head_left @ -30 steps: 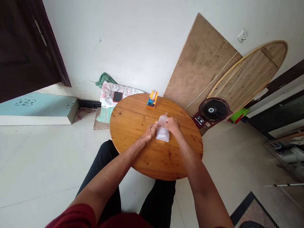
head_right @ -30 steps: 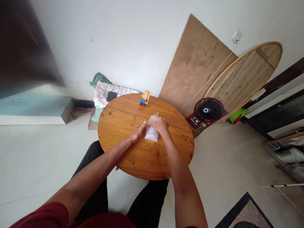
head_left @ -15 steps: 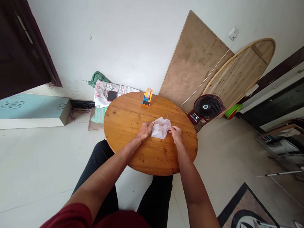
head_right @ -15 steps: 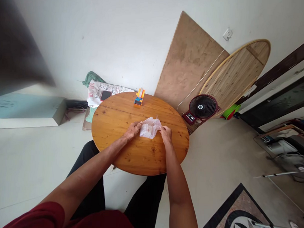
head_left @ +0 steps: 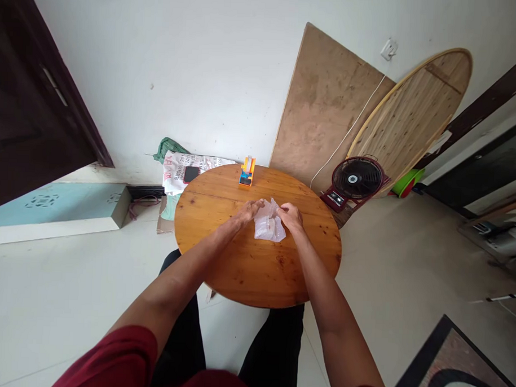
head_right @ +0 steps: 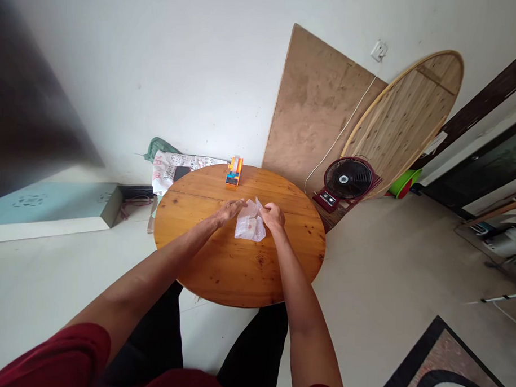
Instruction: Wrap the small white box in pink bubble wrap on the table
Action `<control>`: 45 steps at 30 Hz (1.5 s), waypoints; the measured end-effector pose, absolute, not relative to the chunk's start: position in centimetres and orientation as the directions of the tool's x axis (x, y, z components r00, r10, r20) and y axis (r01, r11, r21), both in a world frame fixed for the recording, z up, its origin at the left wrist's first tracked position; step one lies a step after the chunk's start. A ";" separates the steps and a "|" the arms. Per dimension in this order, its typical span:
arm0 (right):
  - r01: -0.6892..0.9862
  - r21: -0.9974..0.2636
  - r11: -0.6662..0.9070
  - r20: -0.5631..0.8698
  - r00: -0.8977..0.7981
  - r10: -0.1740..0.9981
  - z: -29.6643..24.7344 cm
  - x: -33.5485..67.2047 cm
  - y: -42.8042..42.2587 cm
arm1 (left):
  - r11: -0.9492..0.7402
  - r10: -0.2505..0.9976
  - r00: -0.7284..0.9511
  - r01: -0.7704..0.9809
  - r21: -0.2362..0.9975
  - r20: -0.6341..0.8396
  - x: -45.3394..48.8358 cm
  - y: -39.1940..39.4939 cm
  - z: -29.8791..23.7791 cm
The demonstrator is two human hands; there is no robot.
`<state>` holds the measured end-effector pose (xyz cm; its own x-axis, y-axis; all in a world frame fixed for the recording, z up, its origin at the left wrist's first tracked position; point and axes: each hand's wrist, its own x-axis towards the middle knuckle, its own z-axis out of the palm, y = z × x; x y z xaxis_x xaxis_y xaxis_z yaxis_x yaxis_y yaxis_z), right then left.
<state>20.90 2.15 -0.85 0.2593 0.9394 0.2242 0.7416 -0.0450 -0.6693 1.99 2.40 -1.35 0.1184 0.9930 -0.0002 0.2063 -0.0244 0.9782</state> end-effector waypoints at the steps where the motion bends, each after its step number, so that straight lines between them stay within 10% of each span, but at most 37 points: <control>1: 0.746 -0.664 -0.045 0.230 0.261 0.937 -0.7 20.4 2.5 | 0.013 0.991 0.130 0.201 0.979 -0.040 2.3 3.0 -1.1; 16: 0.618 -0.785 0.042 0.308 0.330 0.892 -4.6 22.5 1.2 | 0.019 0.999 0.038 -0.084 0.996 -0.016 1.8 2.5 -2.1; 27: 0.587 -0.806 0.077 0.316 0.315 0.895 -4.4 22.7 1.0 | -0.163 0.986 0.080 0.588 0.792 0.144 0.5 -2.1 -0.7; 39: 0.630 -0.770 0.102 0.390 0.338 0.857 -4.5 22.7 1.1 | -0.009 0.985 -0.127 0.627 0.779 0.114 -4.0 -2.2 -2.9; 45: 0.653 -0.750 0.102 0.399 0.325 0.857 -4.5 22.7 0.9 | -0.360 0.886 -0.040 0.571 0.738 0.463 -3.5 -3.8 -3.0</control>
